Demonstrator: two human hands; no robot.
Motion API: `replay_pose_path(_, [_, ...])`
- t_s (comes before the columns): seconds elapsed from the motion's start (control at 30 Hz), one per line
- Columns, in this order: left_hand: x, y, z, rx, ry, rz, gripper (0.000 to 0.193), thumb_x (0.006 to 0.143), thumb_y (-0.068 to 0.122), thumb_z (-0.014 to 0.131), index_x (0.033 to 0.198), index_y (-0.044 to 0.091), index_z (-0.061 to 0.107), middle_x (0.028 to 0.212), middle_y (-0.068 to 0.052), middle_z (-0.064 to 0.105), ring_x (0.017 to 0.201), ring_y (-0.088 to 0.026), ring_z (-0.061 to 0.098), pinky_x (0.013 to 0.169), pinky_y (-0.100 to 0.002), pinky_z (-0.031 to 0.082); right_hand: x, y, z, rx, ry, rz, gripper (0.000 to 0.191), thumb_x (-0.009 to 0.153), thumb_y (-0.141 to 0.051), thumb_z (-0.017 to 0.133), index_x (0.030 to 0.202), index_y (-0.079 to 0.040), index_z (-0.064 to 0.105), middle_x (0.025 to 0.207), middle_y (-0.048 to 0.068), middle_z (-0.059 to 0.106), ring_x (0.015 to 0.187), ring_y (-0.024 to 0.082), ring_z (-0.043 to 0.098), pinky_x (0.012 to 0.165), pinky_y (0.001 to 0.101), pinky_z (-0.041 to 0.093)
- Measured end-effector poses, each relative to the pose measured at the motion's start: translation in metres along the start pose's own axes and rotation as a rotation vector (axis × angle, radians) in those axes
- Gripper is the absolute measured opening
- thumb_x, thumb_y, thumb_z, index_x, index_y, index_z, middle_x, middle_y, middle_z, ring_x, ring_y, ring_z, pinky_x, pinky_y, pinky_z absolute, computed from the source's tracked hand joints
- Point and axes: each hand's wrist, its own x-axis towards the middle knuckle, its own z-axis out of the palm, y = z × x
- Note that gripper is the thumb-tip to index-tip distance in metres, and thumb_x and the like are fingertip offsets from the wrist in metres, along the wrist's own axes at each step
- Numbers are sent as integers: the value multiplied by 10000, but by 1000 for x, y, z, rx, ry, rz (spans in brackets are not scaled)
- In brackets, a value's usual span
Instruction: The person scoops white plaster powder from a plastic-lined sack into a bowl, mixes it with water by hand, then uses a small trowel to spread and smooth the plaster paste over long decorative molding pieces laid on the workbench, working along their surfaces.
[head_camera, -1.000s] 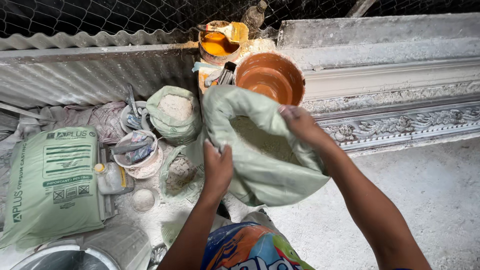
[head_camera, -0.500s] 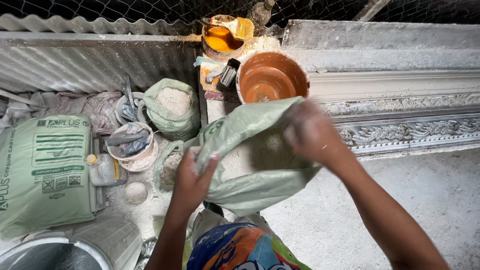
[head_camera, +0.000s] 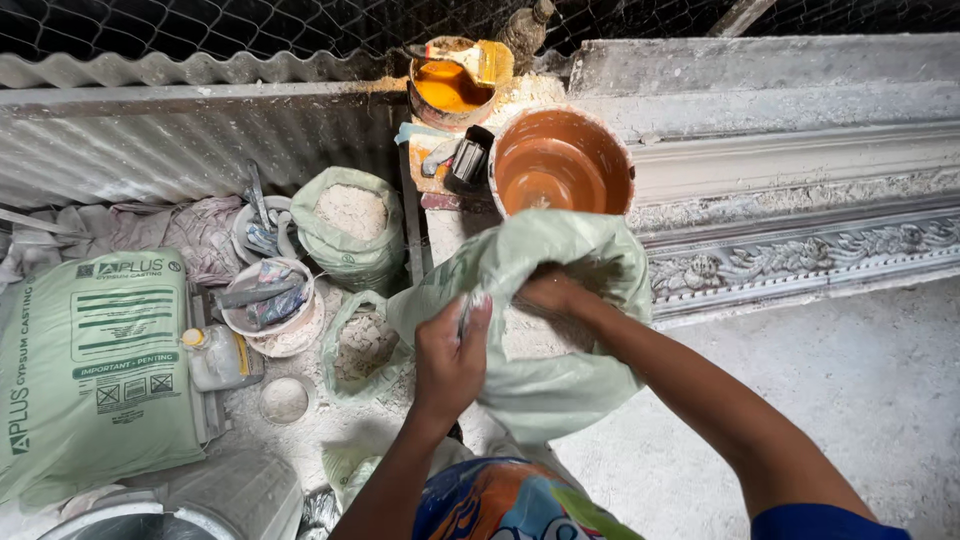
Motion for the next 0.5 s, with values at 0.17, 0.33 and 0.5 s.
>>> replay_pose_path(0.17, [29,-6,19,-147,74,122,244,1065,189,569,1008,-19,682,735,-42,639,705,-46,512,614,-261,448,-16,13,26,128,-61,-36,751,947,-593,432,1524,-113,443,1600,175,414,1495,325,361,1231,398,273])
replay_pose_path(0.33, [40,-3,28,-144,146,168,234,1068,183,574,1039,-20,687,784,-27,669,731,-46,544,650,-250,478,-23,54,43,117,-257,-474,819,981,-635,410,1591,-92,340,1687,174,240,1559,320,195,1262,416,147])
replay_pose_path(0.5, [35,-1,29,-129,132,102,227,1051,178,579,1008,-11,697,702,13,572,659,-46,458,584,-248,408,-48,101,59,277,-356,-538,737,1032,-562,381,1571,-61,409,1676,147,313,1557,290,240,1264,388,157])
